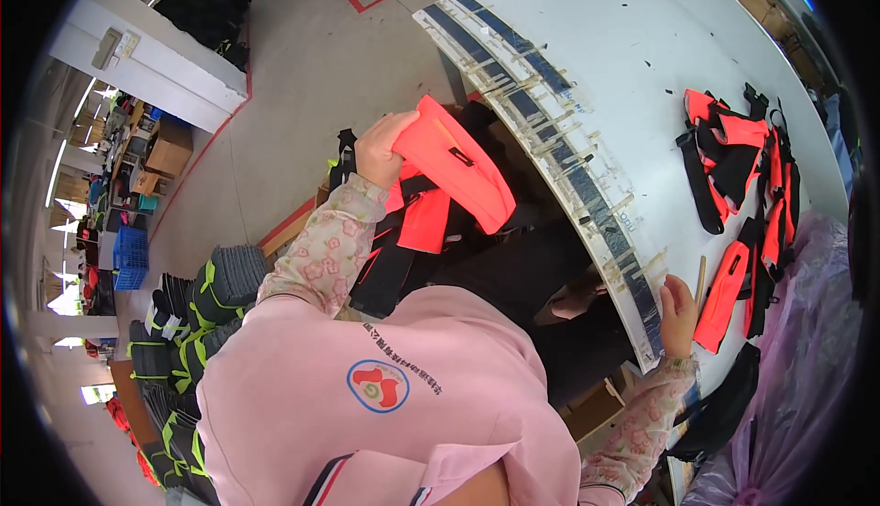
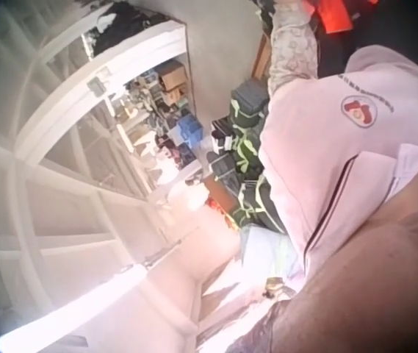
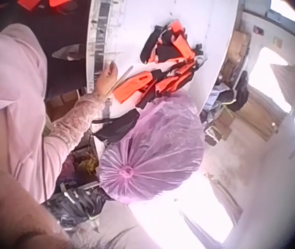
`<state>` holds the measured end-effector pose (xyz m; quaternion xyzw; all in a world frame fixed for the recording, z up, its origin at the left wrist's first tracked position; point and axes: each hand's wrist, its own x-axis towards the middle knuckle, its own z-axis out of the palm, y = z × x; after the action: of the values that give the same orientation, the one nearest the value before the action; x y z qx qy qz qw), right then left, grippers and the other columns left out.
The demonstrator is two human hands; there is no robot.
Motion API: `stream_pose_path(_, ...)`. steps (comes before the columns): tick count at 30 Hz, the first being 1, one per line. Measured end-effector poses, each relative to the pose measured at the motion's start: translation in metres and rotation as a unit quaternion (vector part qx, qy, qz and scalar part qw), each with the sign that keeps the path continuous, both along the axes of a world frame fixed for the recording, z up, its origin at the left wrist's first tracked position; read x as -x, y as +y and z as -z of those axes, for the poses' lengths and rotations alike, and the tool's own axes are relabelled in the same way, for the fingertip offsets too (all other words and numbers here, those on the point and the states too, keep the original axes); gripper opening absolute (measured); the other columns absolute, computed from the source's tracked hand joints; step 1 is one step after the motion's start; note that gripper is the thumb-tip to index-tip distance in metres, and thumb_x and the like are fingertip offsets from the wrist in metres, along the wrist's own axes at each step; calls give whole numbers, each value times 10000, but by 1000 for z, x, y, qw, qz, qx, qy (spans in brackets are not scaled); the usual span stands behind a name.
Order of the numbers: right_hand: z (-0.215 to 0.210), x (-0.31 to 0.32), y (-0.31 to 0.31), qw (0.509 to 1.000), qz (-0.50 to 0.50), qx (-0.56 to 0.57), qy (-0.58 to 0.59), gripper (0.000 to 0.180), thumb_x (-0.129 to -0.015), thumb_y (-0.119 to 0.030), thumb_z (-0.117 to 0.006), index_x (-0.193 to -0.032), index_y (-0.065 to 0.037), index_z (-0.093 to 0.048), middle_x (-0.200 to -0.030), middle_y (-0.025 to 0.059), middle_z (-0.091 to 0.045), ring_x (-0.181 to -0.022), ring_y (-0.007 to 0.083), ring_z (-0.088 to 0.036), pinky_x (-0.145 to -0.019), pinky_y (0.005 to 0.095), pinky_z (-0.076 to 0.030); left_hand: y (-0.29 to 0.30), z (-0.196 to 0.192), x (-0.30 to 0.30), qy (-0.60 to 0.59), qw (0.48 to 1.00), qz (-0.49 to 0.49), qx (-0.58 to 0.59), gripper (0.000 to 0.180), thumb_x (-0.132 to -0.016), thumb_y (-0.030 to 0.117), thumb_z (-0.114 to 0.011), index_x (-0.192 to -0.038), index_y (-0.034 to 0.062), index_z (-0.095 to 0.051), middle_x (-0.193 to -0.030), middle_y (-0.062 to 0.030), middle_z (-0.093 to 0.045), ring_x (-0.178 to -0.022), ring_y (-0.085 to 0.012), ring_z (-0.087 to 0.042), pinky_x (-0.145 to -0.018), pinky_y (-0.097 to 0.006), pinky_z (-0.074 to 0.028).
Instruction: Using a wooden stick to turn fabric components of a safety vest right-side out.
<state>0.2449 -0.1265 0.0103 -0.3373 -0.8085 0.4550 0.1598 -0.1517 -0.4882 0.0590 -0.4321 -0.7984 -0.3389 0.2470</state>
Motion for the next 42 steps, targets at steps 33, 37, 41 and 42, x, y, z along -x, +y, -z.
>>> stream_pose_path(33, -114, 148, -112, 836, -228, 485, 120, 374, -933, -232, -533, -1191, 31, -470, -827, 144, -649, -695, 201, -656, -678, 297, -538, -18, -57, 4, 37, 990, -54, -122, 302, -778, 7, -538, -1057, 45, -646, -970, -151, -668, -934, -291, -645, -915, -377, -467)
stream_pose_path(37, -68, 140, -99, 889, -184, 418, 35, 320, -932, -213, -516, -1187, -19, -503, -928, 135, -638, -766, 206, -655, -701, 284, -528, -147, 13, 31, -20, 964, -234, 122, 389, -749, -14, -542, -1108, 108, -630, -1058, -113, -652, -991, -322, -617, -884, -378, -478)
stream_pose_path(41, -13, 114, -84, 898, -133, 419, -17, 309, -932, -233, -518, -1163, -27, -524, -948, 128, -631, -762, 204, -652, -695, 288, -532, -223, 102, -6, -169, 818, -233, 498, 416, -735, 168, -664, -1143, 134, -591, -1214, -124, -566, -1152, -316, -515, -1022, -509, -327)
stream_pose_path(42, -6, 102, -81, 900, -107, 421, -33, 311, -932, -238, -522, -1160, -25, -524, -951, 129, -631, -763, 204, -652, -690, 288, -534, -212, 107, -24, -169, 808, -229, 516, 473, -722, 268, -689, -1161, 139, -570, -1279, -139, -500, -1203, -326, -454, -1036, -555, -262)
